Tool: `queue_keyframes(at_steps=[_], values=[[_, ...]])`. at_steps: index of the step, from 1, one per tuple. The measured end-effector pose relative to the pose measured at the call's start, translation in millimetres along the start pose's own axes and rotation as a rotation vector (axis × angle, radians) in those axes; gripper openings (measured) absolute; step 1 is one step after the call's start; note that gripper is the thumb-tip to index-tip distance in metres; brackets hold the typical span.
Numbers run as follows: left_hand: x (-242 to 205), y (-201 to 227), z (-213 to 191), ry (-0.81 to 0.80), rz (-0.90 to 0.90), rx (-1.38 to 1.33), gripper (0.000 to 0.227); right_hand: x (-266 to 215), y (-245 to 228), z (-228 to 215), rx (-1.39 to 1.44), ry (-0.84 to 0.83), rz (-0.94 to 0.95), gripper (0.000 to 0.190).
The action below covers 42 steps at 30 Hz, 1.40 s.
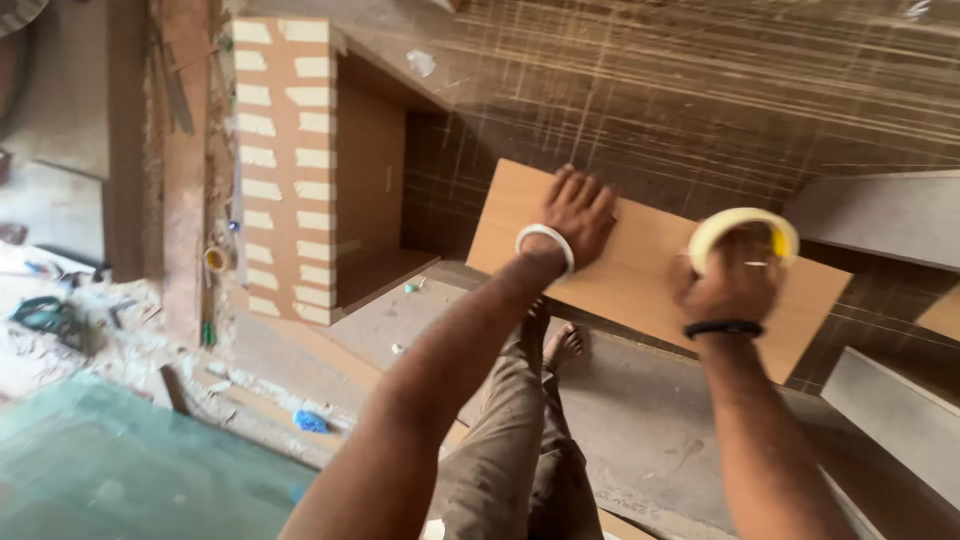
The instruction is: The person sits on the floor of a furniture workshop and applies short strips of masking tape from a tape roll onto the surfaces and edges of wooden cabinet panels, pressing each strip down by hand and turning the panels to reach different sides.
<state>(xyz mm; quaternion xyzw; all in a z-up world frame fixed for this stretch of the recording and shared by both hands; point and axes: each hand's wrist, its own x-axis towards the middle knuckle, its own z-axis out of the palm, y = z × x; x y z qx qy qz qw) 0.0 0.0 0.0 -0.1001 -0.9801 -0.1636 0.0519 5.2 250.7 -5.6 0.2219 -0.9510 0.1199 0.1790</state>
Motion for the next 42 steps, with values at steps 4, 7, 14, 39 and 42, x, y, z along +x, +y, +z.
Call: queue_keyframes(at_steps=[4,7,14,39,42], values=[[2.8,-36.1,-26.5,-0.091,-0.080,0.016,0.046,-18.8,46.2,-4.2,0.020,0.025,0.081,0.027],[-5.6,-45.2,-30.9,-0.131,-0.111,0.041,0.050,-42.1,81.6,-19.2,-0.057,-0.086,0.139,0.022],[-8.7,61.4,17.4,-0.342,-0.320,0.204,0.077,-48.7,41.8,-13.8,-0.242,-0.058,0.209,0.042],[-78.1,-68.3,-44.1,0.014,-0.887,-0.240,0.051,-101.3,99.0,-2.6,0.214,-0.186,1.100,0.056],[-76.9,-65.2,-34.7,0.057,-0.928,-0.264,0.051,-76.4,135.6,22.1,0.142,-0.286,0.985,0.048]])
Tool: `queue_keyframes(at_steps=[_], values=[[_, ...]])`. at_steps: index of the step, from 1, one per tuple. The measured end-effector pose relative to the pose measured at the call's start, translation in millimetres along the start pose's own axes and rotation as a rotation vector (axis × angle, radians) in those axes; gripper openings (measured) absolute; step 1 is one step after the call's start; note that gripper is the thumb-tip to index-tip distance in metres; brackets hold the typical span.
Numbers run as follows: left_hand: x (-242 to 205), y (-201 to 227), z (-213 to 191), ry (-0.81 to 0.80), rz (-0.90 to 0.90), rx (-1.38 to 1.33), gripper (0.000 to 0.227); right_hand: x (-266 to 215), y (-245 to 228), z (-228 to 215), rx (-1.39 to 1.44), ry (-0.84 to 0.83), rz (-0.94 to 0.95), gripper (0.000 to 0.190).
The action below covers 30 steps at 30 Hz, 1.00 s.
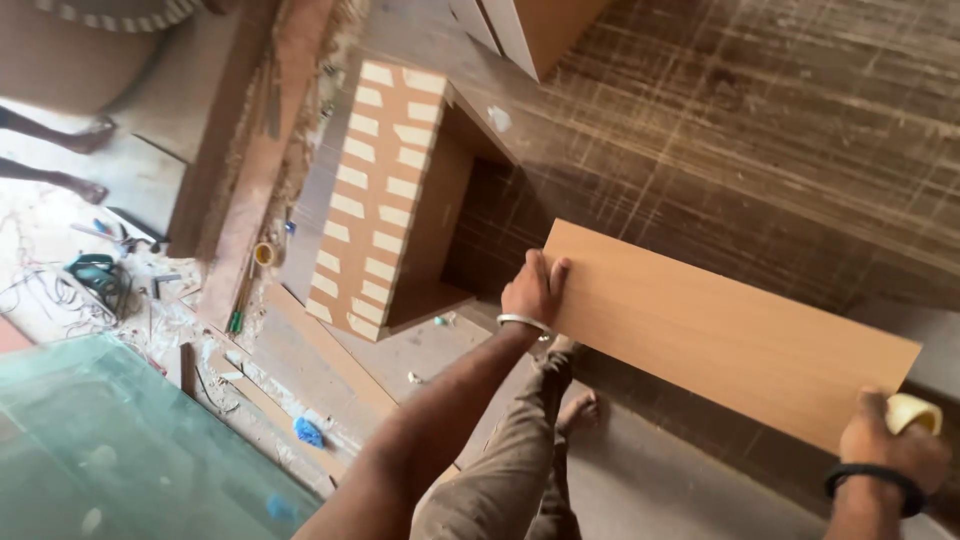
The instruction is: The person sits on the floor of a furniture workshop and applies short strips of masking tape from a tape roll onto the surfaces and edges of wooden cabinet panels, pressing each strip down by hand and turning the panels to reach different sides.
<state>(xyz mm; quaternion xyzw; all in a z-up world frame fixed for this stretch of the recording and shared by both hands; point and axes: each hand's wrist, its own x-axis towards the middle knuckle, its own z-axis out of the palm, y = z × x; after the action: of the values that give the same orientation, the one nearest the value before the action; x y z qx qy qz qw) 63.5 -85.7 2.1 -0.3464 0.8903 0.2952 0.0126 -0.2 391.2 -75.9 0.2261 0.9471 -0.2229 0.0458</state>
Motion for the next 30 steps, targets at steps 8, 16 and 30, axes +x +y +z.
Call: queue_keyframes(at_steps=[8,16,30], values=[[-24.4,40.4,-52.5,-0.143,-0.066,-0.144,0.081,34.6,-93.1,-21.2,0.037,-0.100,0.095,0.044],[7.4,-52.7,-65.4,-0.127,1.169,0.389,0.085,14.4,-57.5,-33.6,0.178,0.167,-0.393,0.044],[-57.5,-35.5,-99.2,-0.426,0.716,0.147,0.053,-311.9,-178.7,25.4,0.934,-0.920,-0.174,0.052]])
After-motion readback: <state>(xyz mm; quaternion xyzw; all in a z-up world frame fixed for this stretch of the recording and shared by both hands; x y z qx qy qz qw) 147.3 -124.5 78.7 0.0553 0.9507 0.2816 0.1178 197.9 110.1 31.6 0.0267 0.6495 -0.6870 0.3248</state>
